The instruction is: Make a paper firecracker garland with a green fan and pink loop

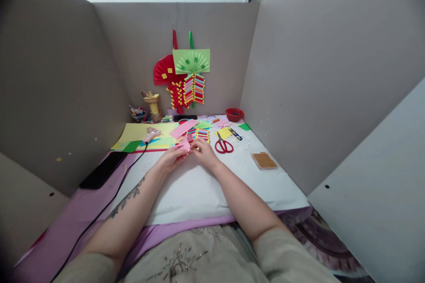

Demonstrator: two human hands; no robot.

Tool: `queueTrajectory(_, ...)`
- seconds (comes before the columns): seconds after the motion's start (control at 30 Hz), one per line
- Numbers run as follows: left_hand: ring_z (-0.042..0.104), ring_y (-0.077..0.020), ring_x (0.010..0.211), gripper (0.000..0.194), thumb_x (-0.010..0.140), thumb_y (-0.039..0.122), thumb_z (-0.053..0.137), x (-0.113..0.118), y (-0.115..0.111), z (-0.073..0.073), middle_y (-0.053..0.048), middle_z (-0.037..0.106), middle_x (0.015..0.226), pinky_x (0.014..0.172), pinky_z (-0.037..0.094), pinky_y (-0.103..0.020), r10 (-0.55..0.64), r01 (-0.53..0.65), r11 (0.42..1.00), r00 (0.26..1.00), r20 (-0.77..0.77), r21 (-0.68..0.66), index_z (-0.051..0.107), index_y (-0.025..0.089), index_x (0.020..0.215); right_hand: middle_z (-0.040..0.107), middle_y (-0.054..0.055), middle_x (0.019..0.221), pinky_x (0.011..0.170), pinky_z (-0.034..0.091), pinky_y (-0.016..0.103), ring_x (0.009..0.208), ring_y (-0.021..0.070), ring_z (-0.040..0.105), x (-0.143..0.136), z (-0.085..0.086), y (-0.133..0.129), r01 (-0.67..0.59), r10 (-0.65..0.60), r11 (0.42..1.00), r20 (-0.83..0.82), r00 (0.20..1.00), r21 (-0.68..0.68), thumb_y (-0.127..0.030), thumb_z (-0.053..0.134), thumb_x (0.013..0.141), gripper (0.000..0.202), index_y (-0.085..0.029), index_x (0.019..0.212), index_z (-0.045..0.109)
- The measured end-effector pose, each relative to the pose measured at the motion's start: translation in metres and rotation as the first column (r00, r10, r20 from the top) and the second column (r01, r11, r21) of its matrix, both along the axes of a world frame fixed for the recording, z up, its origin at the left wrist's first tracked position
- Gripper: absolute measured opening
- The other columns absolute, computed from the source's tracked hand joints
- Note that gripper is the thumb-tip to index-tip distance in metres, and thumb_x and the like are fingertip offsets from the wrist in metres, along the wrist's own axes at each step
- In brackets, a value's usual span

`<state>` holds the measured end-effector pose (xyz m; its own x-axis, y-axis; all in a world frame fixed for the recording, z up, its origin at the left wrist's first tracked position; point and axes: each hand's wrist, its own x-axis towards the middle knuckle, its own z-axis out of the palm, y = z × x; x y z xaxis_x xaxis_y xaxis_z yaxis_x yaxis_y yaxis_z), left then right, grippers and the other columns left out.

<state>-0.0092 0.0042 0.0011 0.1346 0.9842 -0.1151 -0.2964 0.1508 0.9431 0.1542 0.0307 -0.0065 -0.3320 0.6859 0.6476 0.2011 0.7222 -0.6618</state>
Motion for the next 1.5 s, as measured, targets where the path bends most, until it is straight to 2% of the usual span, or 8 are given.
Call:
queueTrajectory(0.1, 0.059, -0.0171, 0.081, 0.034, 0.069, 0.027, 0.069, -0.003, -0.001, 0.003, -0.007, 0.062, 0.089, 0.073, 0.048, -0.03, 0.329, -0.272, 0.929, 0.918, -0.221, 0.251, 0.059, 0.014, 0.099, 0.055, 0.003, 0.08, 0.058, 0.042, 0.025, 0.075, 0.0158, 0.053, -0.001, 0.002, -0.001, 0.07, -0.069, 0.996, 0.028, 0.997, -0.061, -0.014, 0.058, 0.075, 0.005, -0.018, 0.071, 0.058)
queueTrajectory(0.17, 0.055, -0.0205, 0.096, 0.037, 0.073, 0.03, 0.065, -0.006, -0.004, 0.008, -0.009, 0.061, 0.103, 0.084, 0.045, -0.035, 0.605, -0.357, 0.744, 0.718, -0.344, 0.565, 0.057, 0.018, 0.108, 0.055, 0.002, 0.079, 0.061, 0.042, 0.026, 0.075, 0.0157, 0.053, -0.002, 0.002, -0.002, 0.097, -0.094, 0.992, 0.051, 0.994, -0.081, -0.014, 0.057, 0.074, 0.006, -0.018, 0.07, 0.057)
queueTrajectory(0.23, 0.052, -0.022, 0.103, 0.026, 0.076, 0.03, 0.062, -0.007, -0.008, 0.012, -0.008, 0.061, 0.104, 0.094, 0.038, -0.039, 0.69, -0.128, 0.618, 0.561, -0.457, 0.776, 0.062, 0.02, 0.1, 0.054, 0.002, 0.08, 0.065, 0.042, 0.027, 0.075, 0.0155, 0.052, -0.003, 0.002, -0.002, 0.101, -0.096, 0.992, 0.074, 0.993, -0.078, -0.014, 0.057, 0.073, 0.006, -0.018, 0.069, 0.056)
queueTrajectory(0.33, 0.053, -0.022, 0.097, 0.013, 0.08, 0.028, 0.057, -0.005, -0.011, 0.014, -0.006, 0.065, 0.089, 0.094, 0.036, -0.04, 0.658, 0.232, 0.58, 0.432, -0.617, 0.781, 0.067, 0.02, 0.081, 0.052, 0.002, 0.079, 0.07, 0.042, 0.029, 0.075, 0.0158, 0.051, -0.006, 0.0, -0.003, 0.094, -0.088, 0.993, 0.087, 0.992, -0.07, -0.013, 0.054, 0.072, 0.007, -0.018, 0.069, 0.055)
queueTrajectory(0.47, 0.054, -0.0225, 0.094, 0.014, 0.08, 0.026, 0.056, -0.003, -0.01, 0.01, -0.005, 0.067, 0.085, 0.088, 0.039, -0.039, 0.645, 0.313, 0.604, 0.349, -0.68, 0.733, 0.068, 0.02, 0.078, 0.052, 0.001, 0.078, 0.072, 0.042, 0.03, 0.076, 0.0167, 0.05, -0.009, -0.002, -0.002, 0.097, -0.092, 0.993, 0.077, 0.993, -0.072, -0.014, 0.054, 0.072, 0.006, -0.019, 0.069, 0.053)
queueTrajectory(0.8, 0.061, -0.0184, 0.082, 0.011, 0.076, 0.023, 0.056, 0.001, -0.003, 0.004, -0.004, 0.068, 0.082, 0.077, 0.046, -0.03, 0.499, 0.005, 0.761, 0.634, -0.59, 0.649, 0.067, 0.018, 0.075, 0.056, 0.0, 0.076, 0.072, 0.041, 0.028, 0.076, 0.0162, 0.053, -0.01, 0.005, -0.006, 0.057, -0.072, 0.977, -0.064, 0.995, -0.204, -0.024, 0.054, 0.076, 0.006, -0.018, 0.074, 0.054)
queueTrajectory(1.1, 0.058, -0.0162, 0.076, 0.011, 0.073, 0.026, 0.056, 0.002, -0.007, 0.01, -0.002, 0.065, 0.076, 0.073, 0.044, -0.027, 0.451, 0.008, 0.789, 0.671, -0.588, 0.614, 0.062, 0.017, 0.07, 0.055, -0.001, 0.071, 0.067, 0.041, 0.026, 0.067, 0.0137, 0.05, -0.013, 0.004, -0.007, 0.023, -0.034, 0.963, -0.034, 0.999, -0.267, -0.026, 0.052, 0.078, 0.011, -0.018, 0.071, 0.052)
queueTrajectory(1.5, 0.044, -0.0104, 0.057, 0.013, 0.07, 0.028, 0.054, 0.001, -0.008, 0.014, 0.003, 0.051, 0.061, 0.054, 0.035, -0.022, 0.192, -0.002, 0.924, 0.867, -0.459, 0.382, 0.056, 0.016, 0.066, 0.055, -0.001, 0.073, 0.068, 0.042, 0.026, 0.07, 0.0137, 0.051, -0.01, 0.004, -0.009, -0.044, 0.031, 0.973, -0.058, 0.998, -0.228, -0.027, 0.052, 0.079, 0.009, -0.018, 0.076, 0.053)
